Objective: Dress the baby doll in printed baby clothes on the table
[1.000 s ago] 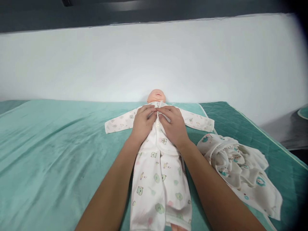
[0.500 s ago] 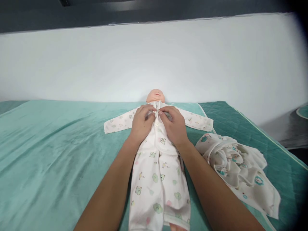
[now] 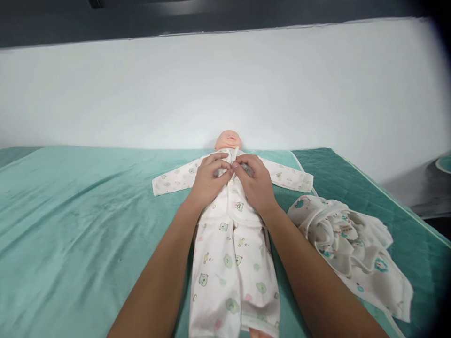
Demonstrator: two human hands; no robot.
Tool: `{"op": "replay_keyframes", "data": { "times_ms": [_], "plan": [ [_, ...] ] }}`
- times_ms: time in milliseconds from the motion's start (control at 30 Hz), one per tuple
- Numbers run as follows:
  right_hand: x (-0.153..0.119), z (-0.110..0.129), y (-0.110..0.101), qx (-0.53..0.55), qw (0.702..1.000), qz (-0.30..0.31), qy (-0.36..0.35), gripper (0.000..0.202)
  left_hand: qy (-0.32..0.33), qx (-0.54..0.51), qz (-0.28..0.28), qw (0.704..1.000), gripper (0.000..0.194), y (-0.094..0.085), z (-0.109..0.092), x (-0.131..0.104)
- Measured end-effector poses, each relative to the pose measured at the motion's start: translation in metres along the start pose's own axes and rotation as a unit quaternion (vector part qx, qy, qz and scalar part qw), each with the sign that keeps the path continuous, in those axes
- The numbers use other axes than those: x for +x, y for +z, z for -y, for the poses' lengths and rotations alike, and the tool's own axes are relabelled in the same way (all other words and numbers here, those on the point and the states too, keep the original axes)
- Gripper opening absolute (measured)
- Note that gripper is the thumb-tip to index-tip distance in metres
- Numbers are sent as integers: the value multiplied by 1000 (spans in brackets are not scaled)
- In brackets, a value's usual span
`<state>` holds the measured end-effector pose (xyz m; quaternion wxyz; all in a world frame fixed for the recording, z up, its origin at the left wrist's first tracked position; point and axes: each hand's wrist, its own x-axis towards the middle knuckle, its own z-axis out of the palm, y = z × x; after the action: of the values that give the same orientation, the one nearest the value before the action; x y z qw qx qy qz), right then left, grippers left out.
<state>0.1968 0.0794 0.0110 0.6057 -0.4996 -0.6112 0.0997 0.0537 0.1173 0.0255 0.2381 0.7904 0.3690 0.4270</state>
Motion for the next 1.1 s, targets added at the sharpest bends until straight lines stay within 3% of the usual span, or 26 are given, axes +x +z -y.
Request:
{"op": "replay_keyframes", "data": {
  "times_ms": [100,233,400,767,1100],
  "plan": [
    [-1,-1,0,3,1000,11,1,6,-15,-31,50,998,9,-7,2,0],
    [-2,-3,0,31,998,-1,53,17,-21,-87,134,987,10,-21,5,-1],
    [-1,0,-2,-15,999,51,10,27,-10,-96,191,977,23,-31,9,-1],
    [2,4,-15,-54,985,164,-3,26,5,-108,174,979,10,-28,10,-2],
    [2,11,-20,-105,970,201,-84,15,-29,-177,148,972,4,-27,8,-3]
  ]
}}
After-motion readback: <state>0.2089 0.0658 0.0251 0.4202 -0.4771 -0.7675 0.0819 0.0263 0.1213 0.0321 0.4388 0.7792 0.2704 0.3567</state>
